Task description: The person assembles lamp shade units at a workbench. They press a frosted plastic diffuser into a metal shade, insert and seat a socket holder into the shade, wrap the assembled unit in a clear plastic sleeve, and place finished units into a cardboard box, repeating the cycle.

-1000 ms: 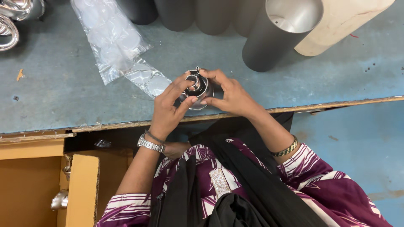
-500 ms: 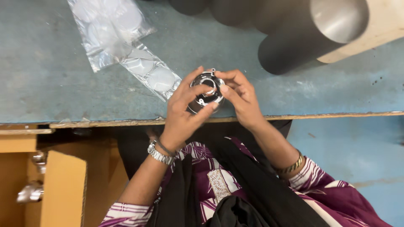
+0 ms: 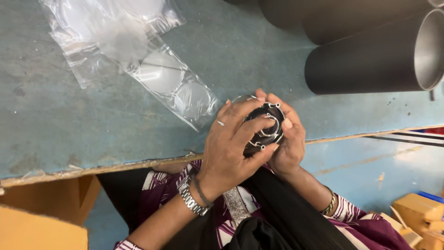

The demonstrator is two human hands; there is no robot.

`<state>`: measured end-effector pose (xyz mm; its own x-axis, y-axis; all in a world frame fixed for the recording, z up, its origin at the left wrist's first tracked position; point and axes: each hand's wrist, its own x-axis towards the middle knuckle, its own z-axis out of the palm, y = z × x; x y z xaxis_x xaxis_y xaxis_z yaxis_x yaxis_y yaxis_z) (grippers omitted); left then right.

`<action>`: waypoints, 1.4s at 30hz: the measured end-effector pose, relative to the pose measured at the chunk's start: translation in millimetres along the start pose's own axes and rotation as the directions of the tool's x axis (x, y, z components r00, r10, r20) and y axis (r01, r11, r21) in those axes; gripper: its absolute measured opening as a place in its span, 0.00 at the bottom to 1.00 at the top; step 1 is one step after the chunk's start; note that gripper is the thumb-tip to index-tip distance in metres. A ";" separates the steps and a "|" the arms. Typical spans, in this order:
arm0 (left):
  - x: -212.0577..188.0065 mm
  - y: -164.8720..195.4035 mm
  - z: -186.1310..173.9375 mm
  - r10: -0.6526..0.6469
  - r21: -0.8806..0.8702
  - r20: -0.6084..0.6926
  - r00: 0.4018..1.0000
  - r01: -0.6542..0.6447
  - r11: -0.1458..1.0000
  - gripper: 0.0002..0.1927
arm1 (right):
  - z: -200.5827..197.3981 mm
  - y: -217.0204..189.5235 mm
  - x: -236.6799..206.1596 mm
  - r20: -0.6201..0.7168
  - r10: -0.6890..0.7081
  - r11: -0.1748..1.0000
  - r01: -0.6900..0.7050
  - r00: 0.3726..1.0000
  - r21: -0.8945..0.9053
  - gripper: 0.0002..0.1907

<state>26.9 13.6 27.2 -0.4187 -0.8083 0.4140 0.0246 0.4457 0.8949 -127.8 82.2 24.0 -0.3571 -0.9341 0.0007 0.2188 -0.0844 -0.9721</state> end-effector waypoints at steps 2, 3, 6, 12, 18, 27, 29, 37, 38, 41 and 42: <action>1.2 0.5 -2.0 -0.021 -0.015 0.013 1.000 0.021 1.000 0.26 | -0.5 0.0 -0.3 0.003 0.006 1.000 -0.006 1.000 0.008 0.30; 1.3 0.1 -2.5 -0.042 -0.028 0.018 0.999 0.043 0.999 0.27 | -1.7 0.2 -0.1 0.001 0.015 1.000 -0.015 1.000 0.011 0.30; 0.3 -0.6 -2.4 -0.073 -0.036 0.022 0.997 0.074 0.997 0.30 | -7.0 0.0 -0.1 0.024 0.013 0.997 -0.011 1.000 -0.071 0.30; -2.1 0.4 -1.5 -0.019 0.001 -0.001 1.000 0.019 1.000 0.28 | -10.8 -0.6 -0.1 0.080 0.020 0.997 -0.014 0.997 -0.080 0.34; -0.1 7.2 -1.1 0.024 0.069 0.019 1.000 -0.025 0.997 0.28 | -1.9 -5.4 1.5 0.074 0.006 0.990 0.005 0.997 -0.140 0.29; -3.3 8.6 6.2 0.014 0.151 0.060 0.998 -0.023 0.988 0.30 | -5.6 5.8 3.8 0.084 -0.066 0.978 0.081 0.994 -0.190 0.24; -7.2 8.1 9.0 0.010 0.167 0.063 0.998 -0.020 0.986 0.30 | -5.3 6.0 4.2 0.078 -0.005 0.993 0.014 0.997 -0.119 0.26; -14.5 -19.3 12.1 -0.283 -0.505 -0.214 0.935 0.142 0.851 0.22 | -15.1 -20.6 19.2 0.404 -0.297 0.890 0.404 0.865 -0.210 0.36; -11.5 -22.5 13.5 -0.298 -0.636 -0.254 0.920 0.073 0.768 0.17 | -12.0 -19.0 20.3 0.340 -0.350 0.894 0.420 0.873 -0.157 0.33; 3.2 -16.7 30.9 -0.302 -0.617 -0.196 0.933 0.122 0.777 0.15 | -0.8 -6.6 28.5 0.150 -0.460 0.884 0.467 0.875 -0.013 0.27; 11.0 -10.4 43.0 -0.230 -0.913 0.000 0.973 0.094 0.397 0.13 | 3.1 -0.6 30.2 0.107 -0.460 0.888 0.460 0.882 0.027 0.26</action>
<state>-17.1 16.6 15.3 -0.4133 -0.8890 0.1971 0.7991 -0.2503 0.5466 -135.9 53.0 25.3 -0.3186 -0.8218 0.4724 0.0544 -0.5134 -0.8564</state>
